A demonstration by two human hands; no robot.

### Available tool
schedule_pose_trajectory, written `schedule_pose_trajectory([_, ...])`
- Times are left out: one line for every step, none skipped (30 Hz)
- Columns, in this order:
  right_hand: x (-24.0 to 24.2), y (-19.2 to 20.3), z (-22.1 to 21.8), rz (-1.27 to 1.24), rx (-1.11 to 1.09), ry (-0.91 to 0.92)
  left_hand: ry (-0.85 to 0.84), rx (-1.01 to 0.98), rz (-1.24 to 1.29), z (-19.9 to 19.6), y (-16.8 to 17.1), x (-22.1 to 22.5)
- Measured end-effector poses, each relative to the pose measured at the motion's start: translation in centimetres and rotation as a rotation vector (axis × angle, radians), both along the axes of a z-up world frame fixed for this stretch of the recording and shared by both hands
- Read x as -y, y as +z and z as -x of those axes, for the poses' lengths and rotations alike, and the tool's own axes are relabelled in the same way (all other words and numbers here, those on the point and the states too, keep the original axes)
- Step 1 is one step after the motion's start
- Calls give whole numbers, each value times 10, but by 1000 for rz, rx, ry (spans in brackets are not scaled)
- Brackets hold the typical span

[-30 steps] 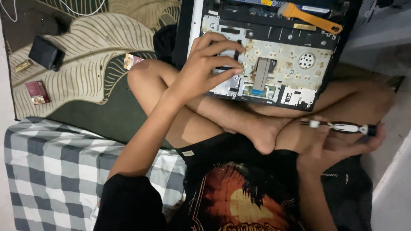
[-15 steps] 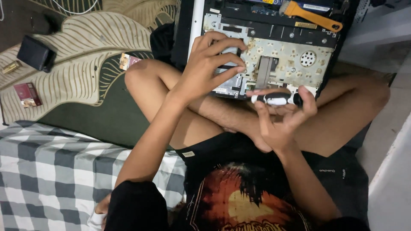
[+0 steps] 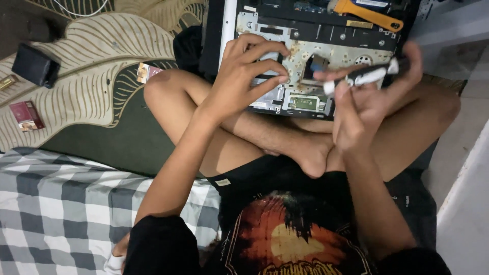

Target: Removing internal screws from a laptop chassis using a manual screwdriver.

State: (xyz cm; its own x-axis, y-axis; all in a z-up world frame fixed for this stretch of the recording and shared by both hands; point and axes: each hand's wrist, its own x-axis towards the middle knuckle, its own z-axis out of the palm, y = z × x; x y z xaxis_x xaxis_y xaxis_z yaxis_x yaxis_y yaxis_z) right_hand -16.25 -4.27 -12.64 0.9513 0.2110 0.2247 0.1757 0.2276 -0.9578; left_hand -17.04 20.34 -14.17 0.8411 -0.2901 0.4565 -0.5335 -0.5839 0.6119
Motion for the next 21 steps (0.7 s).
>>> schedule_pose_trajectory([1,-5,-10,-30,70,36,0,14,-6,0,-1,0])
schedule_pose_trajectory([3,-9,-20,-61,140,71,1,28,-12,0,-1,0])
schedule_pose_trajectory([1,-9,-25,-60,141,68,-3,29,-12,0,2,0])
schedule_pose_trajectory([0,-8,-30,-66,169,87,-19,11,-10,1,4,-1])
schedule_pose_trajectory([-2,-7,-35,-73,197,106,-36,-7,-9,1,7,-2])
schedule_pose_trajectory([-5,-4,-38,-73,199,103,-40,-6,-10,1,10,-2])
schedule_pose_trajectory([-8,-1,-41,-80,231,135,-51,-26,-9,1,13,-2])
schedule_pose_trajectory([-11,2,-43,-87,263,167,-63,-46,-9,2,16,-2])
schedule_pose_trajectory([-10,0,-43,-87,263,163,-66,-47,-9,3,20,1])
schedule_pose_trajectory([-8,-3,-43,-93,241,148,-48,-59,-61,4,24,4])
schedule_pose_trajectory([-7,-7,-43,-100,218,133,-30,-74,-112,6,28,7])
schedule_pose_trajectory([-5,-11,-43,-99,215,131,-33,-76,-112,5,28,12])
schedule_pose_trajectory([-4,-15,-44,-98,201,110,-9,-66,-133,4,28,17])
schedule_pose_trajectory([-2,-19,-45,-97,188,88,15,-55,-155,3,29,21])
schedule_pose_trajectory([-3,-18,-45,-97,187,88,14,-55,-156,1,26,23])
schedule_pose_trajectory([-3,-16,-45,-96,194,98,32,-32,-187,-1,22,26])
schedule_pose_trajectory([-3,-15,-45,-94,200,108,49,-9,-217,-2,19,28])
schedule_pose_trajectory([-1,-17,-45,-95,199,108,48,-10,-218,-4,19,28])
schedule_pose_trajectory([1,-20,-45,-101,167,100,47,4,-168,-5,18,27])
schedule_pose_trajectory([3,-24,-45,-108,136,92,46,19,-119,-7,17,27])
schedule_pose_trajectory([4,-24,-44,-108,133,90,44,16,-119,-8,16,26])
